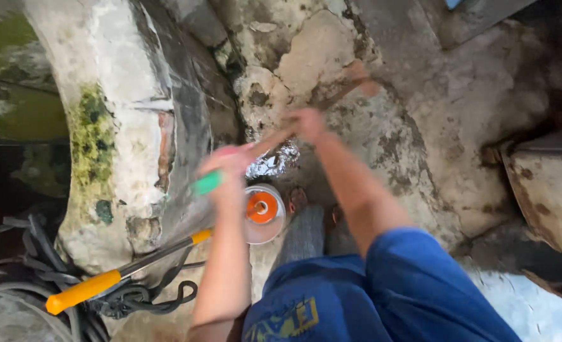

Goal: Drawing water from a well and cleaning the surrounding floor area with a mop and brush.

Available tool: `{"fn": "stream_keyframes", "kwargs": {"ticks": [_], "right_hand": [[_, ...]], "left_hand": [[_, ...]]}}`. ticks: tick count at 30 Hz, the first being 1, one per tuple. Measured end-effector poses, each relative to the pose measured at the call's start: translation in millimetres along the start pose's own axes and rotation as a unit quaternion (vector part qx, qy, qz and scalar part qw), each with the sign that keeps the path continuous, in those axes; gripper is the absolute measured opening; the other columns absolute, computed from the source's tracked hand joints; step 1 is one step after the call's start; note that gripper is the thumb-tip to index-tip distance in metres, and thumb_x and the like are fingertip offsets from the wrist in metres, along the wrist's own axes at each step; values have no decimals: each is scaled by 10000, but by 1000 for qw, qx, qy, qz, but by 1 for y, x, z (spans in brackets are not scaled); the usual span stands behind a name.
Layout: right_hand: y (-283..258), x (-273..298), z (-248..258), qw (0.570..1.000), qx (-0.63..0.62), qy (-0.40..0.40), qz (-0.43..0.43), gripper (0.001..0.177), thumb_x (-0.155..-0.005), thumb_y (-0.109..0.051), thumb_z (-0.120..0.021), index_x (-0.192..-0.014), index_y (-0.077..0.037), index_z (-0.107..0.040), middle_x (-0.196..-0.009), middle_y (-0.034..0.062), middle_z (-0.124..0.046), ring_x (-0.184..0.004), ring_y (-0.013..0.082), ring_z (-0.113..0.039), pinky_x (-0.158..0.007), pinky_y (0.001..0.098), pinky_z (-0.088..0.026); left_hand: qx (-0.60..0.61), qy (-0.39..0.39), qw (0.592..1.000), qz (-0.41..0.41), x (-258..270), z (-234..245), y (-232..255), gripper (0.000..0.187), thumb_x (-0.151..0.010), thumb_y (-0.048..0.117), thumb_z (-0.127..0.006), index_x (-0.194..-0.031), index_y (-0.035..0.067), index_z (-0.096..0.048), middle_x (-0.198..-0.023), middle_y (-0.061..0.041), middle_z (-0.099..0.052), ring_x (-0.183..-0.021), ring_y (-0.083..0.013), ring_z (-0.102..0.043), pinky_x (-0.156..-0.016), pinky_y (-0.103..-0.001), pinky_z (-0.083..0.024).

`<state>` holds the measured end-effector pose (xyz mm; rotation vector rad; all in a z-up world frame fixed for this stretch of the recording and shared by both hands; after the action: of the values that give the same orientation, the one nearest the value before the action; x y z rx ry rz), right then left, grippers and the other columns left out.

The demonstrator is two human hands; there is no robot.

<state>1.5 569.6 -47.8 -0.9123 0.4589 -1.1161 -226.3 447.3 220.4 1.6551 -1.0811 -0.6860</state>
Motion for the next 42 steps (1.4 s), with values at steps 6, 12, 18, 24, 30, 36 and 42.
{"fn": "stream_keyframes", "kwargs": {"ticks": [6,12,18,24,30,36,42], "right_hand": [[46,42,60,980,104,3,-170,459,-864,-259,-773,-1307,-151,-719,-1237,160,-736,-1109,314,-722,-1027,430,-554],[-170,47,53,997,60,-22,-52,460,-701,-213,-807,-1152,-257,-731,-1016,129,-757,-940,350,-720,-820,487,-559],[-116,50,78,999,-41,-6,-22,431,-783,-131,-709,-1198,-246,-705,-1000,92,-790,-981,321,-752,-846,460,-587],[116,86,196,979,69,70,-178,351,-810,-97,-732,-1162,-101,-738,-1178,129,-752,-1096,298,-728,-957,413,-564],[290,149,278,887,-306,325,-117,488,-975,-217,-746,-1396,0,-632,-1092,162,-586,-911,307,-507,-953,494,-556],[56,204,356,899,29,431,-70,267,-827,25,-692,-1077,-54,-640,-945,109,-636,-932,265,-608,-828,445,-492],[119,216,357,925,-33,373,-63,327,-761,-5,-732,-1052,-46,-588,-984,116,-613,-970,289,-603,-841,431,-487]], "left_hand": [[-50,-198,979,-12,11,-54,11,180,-942,52,-678,-776,-9,-646,-868,-124,-707,-909,-275,-743,-977,-426,-601],[62,-202,939,-273,7,-104,175,187,-887,29,-617,-720,53,-536,-654,-113,-622,-609,-238,-649,-776,-477,-597],[14,-277,903,-329,14,-159,122,219,-807,29,-636,-703,106,-459,-575,-57,-526,-522,-193,-571,-636,-431,-544],[-266,-106,956,62,32,-208,-97,91,-862,69,-766,-838,-16,-742,-769,-123,-656,-654,-202,-581,-577,-308,-446],[-43,-392,919,34,82,-347,-160,98,-975,18,-637,-896,12,-695,-1036,-128,-739,-1151,-261,-687,-1008,-405,-550],[-110,-458,856,-211,104,-448,36,310,-1019,192,-621,-750,40,-590,-836,-114,-708,-854,-278,-729,-786,-399,-611],[93,-385,888,-235,129,-474,-38,407,-1031,257,-637,-698,55,-521,-655,-36,-592,-572,-193,-616,-662,-403,-568]]}}
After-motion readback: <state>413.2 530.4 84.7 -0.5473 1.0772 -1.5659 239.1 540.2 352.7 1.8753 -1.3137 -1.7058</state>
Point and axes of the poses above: each hand's wrist, its own x-axis away from the middle knuckle, its own z-axis out of the back of the hand, y = z × x, the point moved 6 cm from there along -x, towards the middle knuckle
